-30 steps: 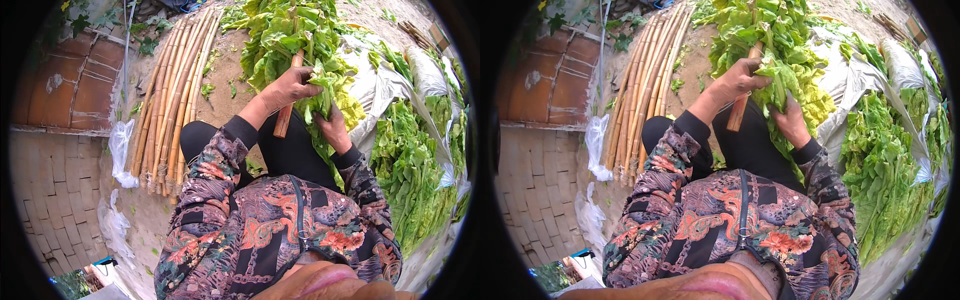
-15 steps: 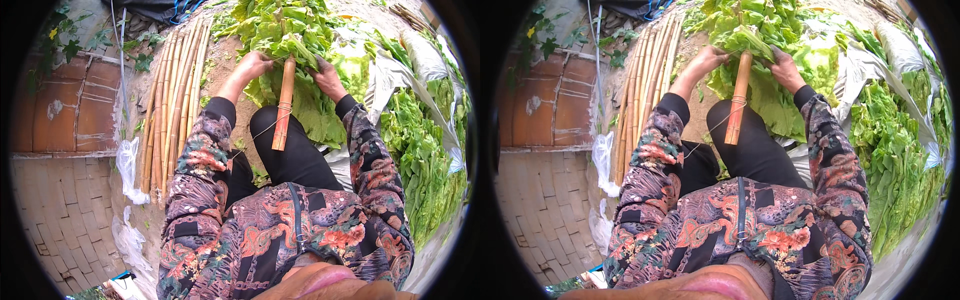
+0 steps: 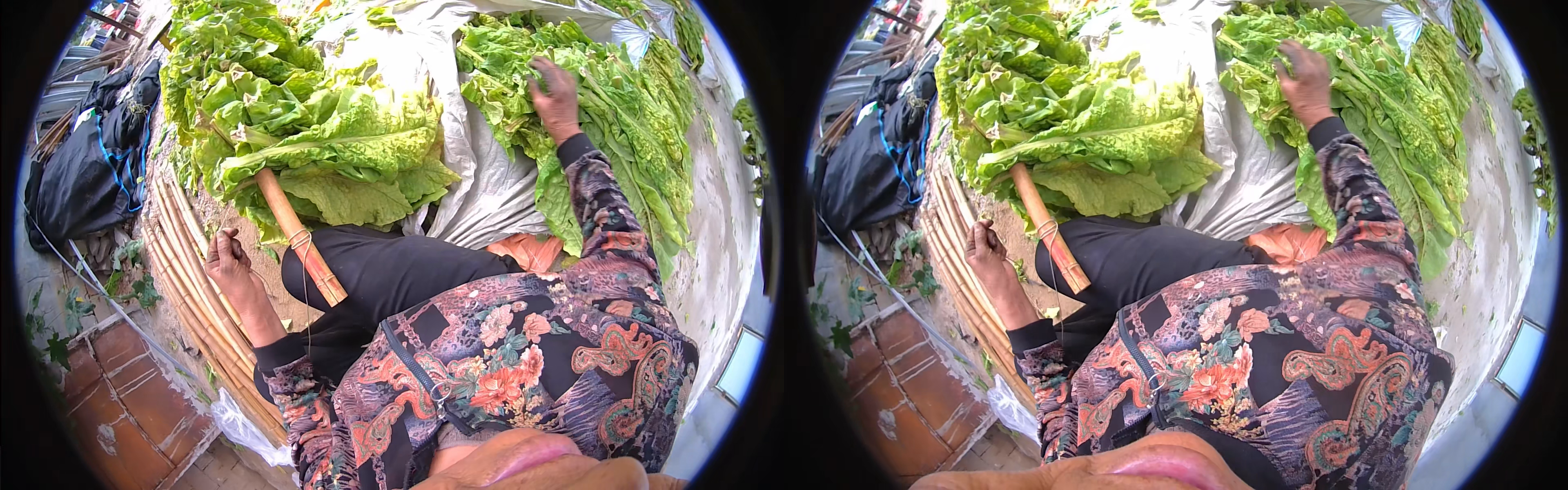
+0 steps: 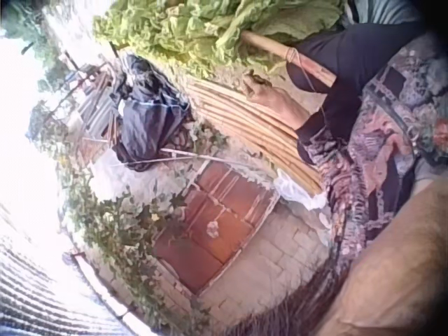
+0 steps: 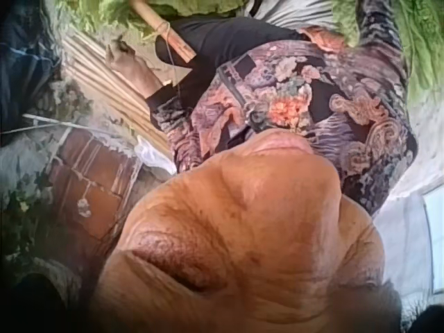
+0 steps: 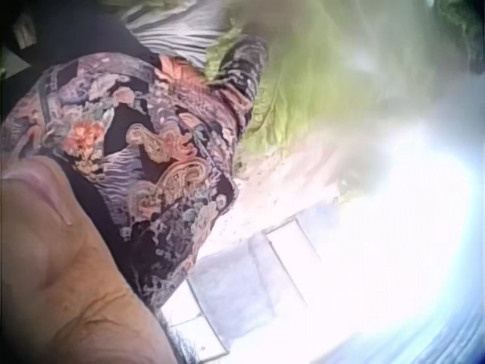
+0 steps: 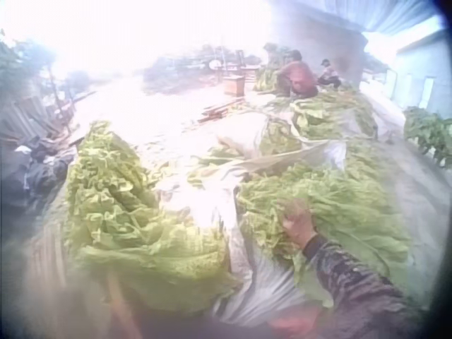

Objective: The person sits on the ground and repeatedly picks up large green leaves, wraps them around a thin bamboo stick, and secures them with a string. The person continues to add more leaves to the bundle and ties them together.

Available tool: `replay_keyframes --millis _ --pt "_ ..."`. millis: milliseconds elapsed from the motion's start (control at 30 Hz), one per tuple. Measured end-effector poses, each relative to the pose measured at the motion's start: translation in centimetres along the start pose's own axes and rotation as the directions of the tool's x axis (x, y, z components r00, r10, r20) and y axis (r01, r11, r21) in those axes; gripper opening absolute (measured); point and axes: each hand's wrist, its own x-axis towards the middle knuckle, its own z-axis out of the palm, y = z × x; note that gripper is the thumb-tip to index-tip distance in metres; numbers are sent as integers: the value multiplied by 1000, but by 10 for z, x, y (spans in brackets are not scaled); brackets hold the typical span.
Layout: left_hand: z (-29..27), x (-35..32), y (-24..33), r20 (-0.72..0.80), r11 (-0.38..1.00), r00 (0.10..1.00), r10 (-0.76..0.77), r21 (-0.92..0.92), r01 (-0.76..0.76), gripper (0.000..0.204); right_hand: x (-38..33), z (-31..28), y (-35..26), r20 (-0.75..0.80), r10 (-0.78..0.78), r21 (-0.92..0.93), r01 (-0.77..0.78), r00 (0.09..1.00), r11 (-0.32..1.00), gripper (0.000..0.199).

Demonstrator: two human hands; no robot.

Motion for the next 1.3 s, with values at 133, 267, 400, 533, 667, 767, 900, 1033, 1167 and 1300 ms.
replay_keyframes --millis 133,267,400,533,667,767,900,1033,1167,1300 --pt "65 -26 7 252 976 959 129 139 -168 20 -32 -39 138 100 158 -384 -109 982 917 33" --pt "90 -15 -7 425 692 892 153 599 -404 20 -26 -39 157 465 205 -476 47 861 878 30" --pt "82 2 -26 471 613 854 223 613 -498 19 2 -55 177 323 271 -248 -195 907 949 26" --pt "80 0 -25 437 601 874 212 647 -469 19 7 -63 178 278 73 -58 -59 958 997 40" --pt "76 18 -41 434 601 869 240 636 -484 21 -29 -19 148 670 227 -359 41 706 932 62" --pt "67 20 -47 425 551 883 201 696 -461 20 -33 -12 156 611 271 -350 -54 744 935 58" --pt "63 27 -54 372 616 914 160 686 -387 20 -15 -34 206 571 235 40 -312 787 949 57" --pt "62 34 -59 415 615 880 230 639 -462 20 0 -42 219 537 310 192 -472 784 861 67" --pt "61 35 -59 425 586 869 252 648 -487 19 22 -51 172 587 226 -135 -182 778 974 51" --pt "60 37 -65 422 633 872 248 611 -475 19 2 -28 199 563 140 -4 -167 815 986 40"
